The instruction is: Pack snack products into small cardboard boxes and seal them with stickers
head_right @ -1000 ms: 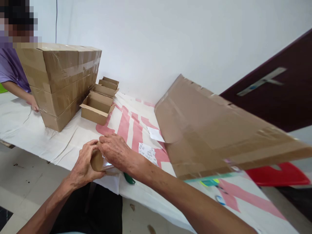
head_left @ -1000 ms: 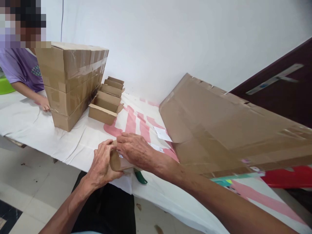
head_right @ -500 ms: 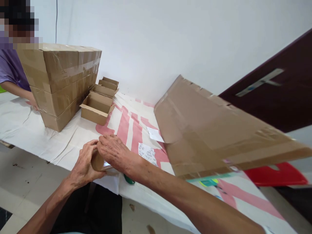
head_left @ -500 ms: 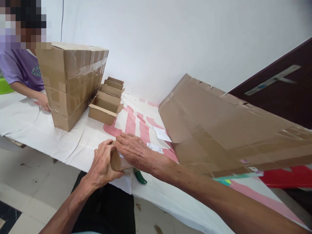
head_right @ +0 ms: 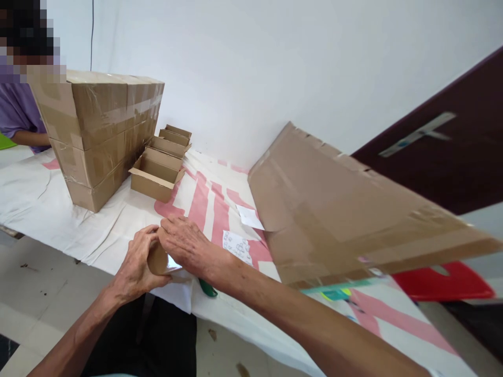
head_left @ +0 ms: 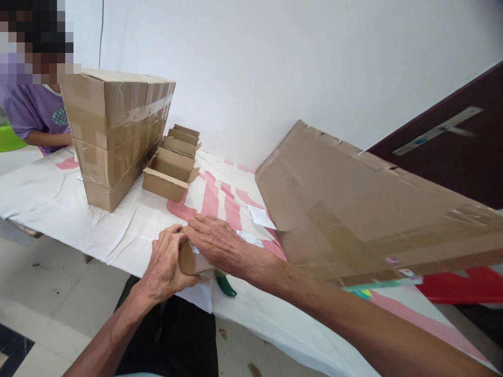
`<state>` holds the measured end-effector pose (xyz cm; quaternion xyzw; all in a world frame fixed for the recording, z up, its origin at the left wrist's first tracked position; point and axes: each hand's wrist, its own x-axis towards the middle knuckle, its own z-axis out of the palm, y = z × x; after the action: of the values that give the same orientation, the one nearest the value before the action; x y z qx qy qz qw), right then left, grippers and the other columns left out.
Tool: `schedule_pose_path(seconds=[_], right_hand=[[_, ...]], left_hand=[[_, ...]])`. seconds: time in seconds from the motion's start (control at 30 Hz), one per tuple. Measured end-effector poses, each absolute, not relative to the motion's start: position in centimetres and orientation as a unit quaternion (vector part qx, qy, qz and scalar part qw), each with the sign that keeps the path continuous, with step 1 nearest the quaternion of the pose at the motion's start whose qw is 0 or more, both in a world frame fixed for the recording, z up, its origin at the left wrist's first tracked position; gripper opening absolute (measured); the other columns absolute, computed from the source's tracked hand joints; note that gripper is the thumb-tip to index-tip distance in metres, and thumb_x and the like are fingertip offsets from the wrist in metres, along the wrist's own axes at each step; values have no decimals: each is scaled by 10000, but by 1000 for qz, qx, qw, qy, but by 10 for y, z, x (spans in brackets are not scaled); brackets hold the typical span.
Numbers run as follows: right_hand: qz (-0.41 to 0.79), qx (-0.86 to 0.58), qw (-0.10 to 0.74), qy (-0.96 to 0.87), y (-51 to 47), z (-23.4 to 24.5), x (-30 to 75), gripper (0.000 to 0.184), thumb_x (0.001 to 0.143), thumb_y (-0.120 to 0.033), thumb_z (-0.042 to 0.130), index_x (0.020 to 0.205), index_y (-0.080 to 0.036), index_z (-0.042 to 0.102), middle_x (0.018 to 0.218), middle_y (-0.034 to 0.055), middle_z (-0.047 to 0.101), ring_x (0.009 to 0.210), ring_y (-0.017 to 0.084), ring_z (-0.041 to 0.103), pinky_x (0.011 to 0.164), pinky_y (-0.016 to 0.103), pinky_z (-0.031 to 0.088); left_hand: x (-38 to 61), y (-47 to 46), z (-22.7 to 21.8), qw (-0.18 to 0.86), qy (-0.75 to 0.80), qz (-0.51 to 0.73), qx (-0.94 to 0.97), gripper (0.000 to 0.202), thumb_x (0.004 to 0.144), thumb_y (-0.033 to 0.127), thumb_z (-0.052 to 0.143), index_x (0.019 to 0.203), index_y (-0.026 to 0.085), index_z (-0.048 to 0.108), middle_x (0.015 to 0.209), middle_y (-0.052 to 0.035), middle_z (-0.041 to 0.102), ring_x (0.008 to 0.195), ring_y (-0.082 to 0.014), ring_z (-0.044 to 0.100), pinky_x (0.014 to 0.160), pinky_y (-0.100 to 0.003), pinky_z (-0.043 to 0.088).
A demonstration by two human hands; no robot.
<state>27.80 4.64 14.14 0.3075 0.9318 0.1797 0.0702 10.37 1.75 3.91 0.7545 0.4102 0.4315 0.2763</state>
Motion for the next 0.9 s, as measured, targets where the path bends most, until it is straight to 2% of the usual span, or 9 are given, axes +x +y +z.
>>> schedule_pose_path(seconds=[0.13, 0.27, 0.47, 0.67, 0.9], right_hand=[[156, 313, 47, 936, 43, 150, 280, 253, 900, 59, 521, 968, -165, 619, 961, 72, 632, 857, 218, 536, 757, 342, 393], [127, 315, 49, 939, 46, 149, 281, 251, 865, 70, 551, 878, -169, 630, 895, 60, 647, 814, 203, 540, 706, 326, 368], [128, 338, -4, 932, 49, 142, 290, 266, 943, 26, 494, 845, -157, 661, 911, 86, 676, 809, 203, 543, 740, 335, 402], [128, 328, -4, 936, 52, 142, 297, 263, 941, 25, 502, 834, -156, 660, 876, 78, 660, 822, 210, 546, 769, 339, 412], [105, 340, -18, 934, 52, 141, 292, 253, 1007, -51, 529, 837, -150, 689, 900, 83, 695, 835, 200, 573, 770, 337, 408]], left_hand=[[104, 17, 41, 277, 418, 422, 755, 826, 554, 179, 954, 1251, 253, 516, 1536, -196, 487, 1451, -431, 457, 1088, -607, 450], [104, 16, 40, 271, 417, 420, 759, 829, 575, 195, 943, 1290, 250, 526, 1540, -200, 487, 1461, -436, 450, 1103, -614, 440], [105, 15, 36, 251, 415, 423, 765, 847, 624, 169, 910, 1386, 273, 553, 1590, -194, 449, 1473, -435, 438, 1123, -627, 427], [108, 16, 39, 239, 412, 427, 769, 744, 609, 166, 926, 1284, 256, 628, 1584, -195, 461, 1445, -446, 461, 1108, -634, 440], [108, 15, 40, 246, 412, 430, 764, 761, 604, 155, 929, 1285, 249, 604, 1580, -195, 463, 1453, -434, 449, 1113, -626, 431]])
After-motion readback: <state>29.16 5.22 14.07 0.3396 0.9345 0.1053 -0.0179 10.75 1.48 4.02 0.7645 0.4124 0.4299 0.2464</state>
